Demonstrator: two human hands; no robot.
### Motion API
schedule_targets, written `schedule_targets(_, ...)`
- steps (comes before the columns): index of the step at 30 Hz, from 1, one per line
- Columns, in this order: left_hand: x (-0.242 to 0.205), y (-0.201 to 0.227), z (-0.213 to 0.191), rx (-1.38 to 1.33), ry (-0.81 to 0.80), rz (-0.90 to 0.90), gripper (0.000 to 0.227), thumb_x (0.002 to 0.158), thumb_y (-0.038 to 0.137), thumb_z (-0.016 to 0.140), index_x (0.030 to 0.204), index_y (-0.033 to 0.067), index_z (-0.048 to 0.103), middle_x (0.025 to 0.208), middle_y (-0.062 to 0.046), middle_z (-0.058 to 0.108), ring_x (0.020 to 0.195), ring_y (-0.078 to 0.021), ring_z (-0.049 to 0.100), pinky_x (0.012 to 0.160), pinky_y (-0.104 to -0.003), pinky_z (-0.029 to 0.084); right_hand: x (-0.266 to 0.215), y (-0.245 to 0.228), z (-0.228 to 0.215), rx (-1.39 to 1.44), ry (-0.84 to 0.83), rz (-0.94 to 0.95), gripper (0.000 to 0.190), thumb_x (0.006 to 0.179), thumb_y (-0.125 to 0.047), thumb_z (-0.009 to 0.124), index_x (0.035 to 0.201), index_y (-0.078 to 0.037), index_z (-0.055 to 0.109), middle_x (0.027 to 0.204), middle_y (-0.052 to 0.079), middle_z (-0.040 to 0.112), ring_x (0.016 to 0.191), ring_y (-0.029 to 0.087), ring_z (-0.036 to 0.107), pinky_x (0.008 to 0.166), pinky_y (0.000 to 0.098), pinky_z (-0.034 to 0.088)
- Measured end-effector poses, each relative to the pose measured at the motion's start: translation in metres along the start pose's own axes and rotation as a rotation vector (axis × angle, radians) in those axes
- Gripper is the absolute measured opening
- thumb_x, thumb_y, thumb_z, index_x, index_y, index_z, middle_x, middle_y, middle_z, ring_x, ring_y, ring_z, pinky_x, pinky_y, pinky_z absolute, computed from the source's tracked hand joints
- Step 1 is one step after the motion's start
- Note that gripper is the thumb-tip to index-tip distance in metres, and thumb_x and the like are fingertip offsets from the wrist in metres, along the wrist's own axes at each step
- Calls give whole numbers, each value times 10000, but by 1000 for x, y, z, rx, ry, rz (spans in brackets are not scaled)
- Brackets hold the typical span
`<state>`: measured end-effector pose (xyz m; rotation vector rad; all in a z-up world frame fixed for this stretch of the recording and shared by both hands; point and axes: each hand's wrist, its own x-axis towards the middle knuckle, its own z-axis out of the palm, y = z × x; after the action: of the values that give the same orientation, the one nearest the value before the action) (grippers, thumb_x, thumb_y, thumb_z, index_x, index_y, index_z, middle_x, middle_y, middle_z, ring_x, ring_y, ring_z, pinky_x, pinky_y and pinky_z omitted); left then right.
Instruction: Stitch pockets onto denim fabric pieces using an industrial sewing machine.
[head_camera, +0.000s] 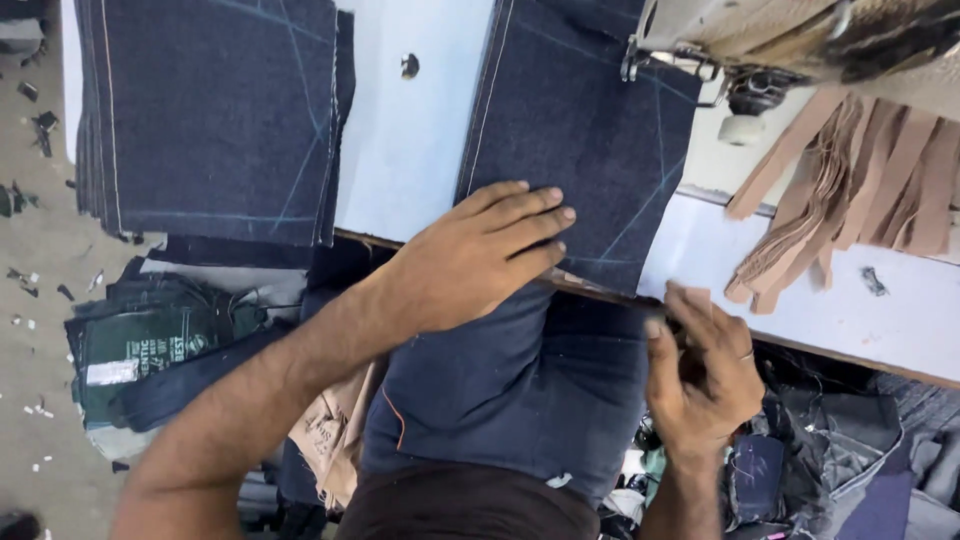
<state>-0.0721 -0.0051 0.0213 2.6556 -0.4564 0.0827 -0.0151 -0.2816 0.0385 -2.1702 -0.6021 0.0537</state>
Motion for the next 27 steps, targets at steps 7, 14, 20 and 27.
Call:
schedule_targets(7,10,0,-8,-90,101,-35,244,1024,199,617,1170,38,728,1330,-87,699,1358,-254,557,1136,-455,417,-20,-4,23,-220,-6,-221,233,928,-33,807,1144,-109,765,901,79,657,707,184,621,604,323,496)
schedule_targets(14,11,1,-12,-91,105,-10,272,1019,234,627,1134,15,739,1288,-113,712,1339,-286,568,1110,-463,433,-7,-29,48,-566,-115,-273,460,914,-30,772,1358,-141,732,843,80,632,650,235,653,574,378,555)
schedule_targets(20,11,7,-20,-157,131,39,224,1022,216,645,1109,39,752,1305,-116,698,1398,-278,532,1237,-478,357,-5,-33,55,-475,-65,-321,440,942,-105,771,1373,-107,682,1125,151,711,891,278,743,728,367,602)
schedule_targets(27,5,2,6,-90,101,23,207,1017,185,630,1108,40,747,1358,-117,675,1424,-273,508,1275,-464,305,-11,-25,60,-473,-81,-313,431,937,-89,787,1357,-93,690,1091,129,716,896,265,737,746,363,600)
